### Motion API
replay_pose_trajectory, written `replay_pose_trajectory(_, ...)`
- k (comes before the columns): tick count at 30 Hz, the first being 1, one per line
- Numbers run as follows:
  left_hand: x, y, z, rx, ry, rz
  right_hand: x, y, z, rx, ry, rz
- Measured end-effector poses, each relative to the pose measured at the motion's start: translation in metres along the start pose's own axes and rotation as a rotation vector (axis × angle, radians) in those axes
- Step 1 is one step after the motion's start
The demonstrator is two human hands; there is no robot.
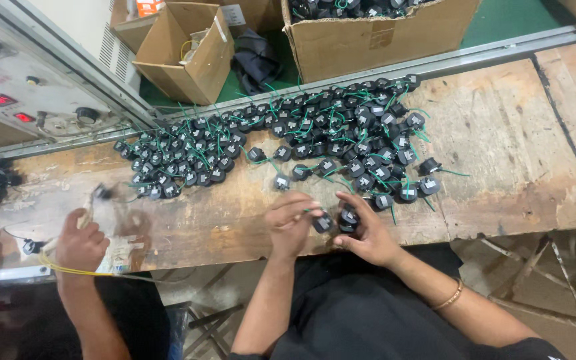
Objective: The person picks up black plug adapters with green wires from the workbench, winds the wire around each adapter body by hand, and places the finished units into a cardboard box. They occasionally gather loose adapters from the bench and handle them one at a time.
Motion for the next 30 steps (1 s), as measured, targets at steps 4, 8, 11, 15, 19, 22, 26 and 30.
replay_pose_trajectory(4, -0.029, 0.007, 0.002, 0.039, -0.075, -0.01, -0.004, -0.002, 0.003, 0.232, -0.059, -0.176)
replay_pose_trajectory(8, -0.023, 0.009, -0.005, -0.063, -0.28, 0.053, 0.001, 0.011, 0.0, 0.102, -0.071, -0.054)
replay_pose_trajectory(11, -0.015, -0.001, -0.021, 0.074, -0.277, -0.054, -0.002, 0.008, -0.001, 0.131, -0.122, -0.118)
replay_pose_trajectory(15, -0.02, -0.02, -0.049, 0.469, 0.029, -0.356, -0.01, -0.006, -0.002, 0.297, -0.171, -0.242)
replay_pose_trajectory(19, -0.019, -0.025, -0.043, 0.569, -0.012, -0.256, -0.003, 0.002, 0.001, 0.048, -0.102, -0.04)
replay_pose_trajectory(22, -0.019, -0.031, -0.027, 0.589, -0.165, -0.274, 0.002, 0.0, 0.003, 0.079, -0.036, 0.047)
replay_pose_trajectory(26, -0.023, -0.035, -0.032, 0.623, -0.074, -0.171, -0.001, -0.007, 0.001, 0.146, -0.038, -0.184)
replay_pose_trajectory(30, -0.017, -0.024, -0.04, 0.533, 0.045, -0.064, -0.003, -0.008, 0.002, 0.101, -0.057, -0.185)
Point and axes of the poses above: each hand's wrist, its own z-axis towards the middle knuckle, its own x-axis out of the back of the hand, y = z × x, the point moved 5 cm from there along z, towards the middle knuckle, and after that the axes turned 4 degrees about -z, right-handed, at the moved point
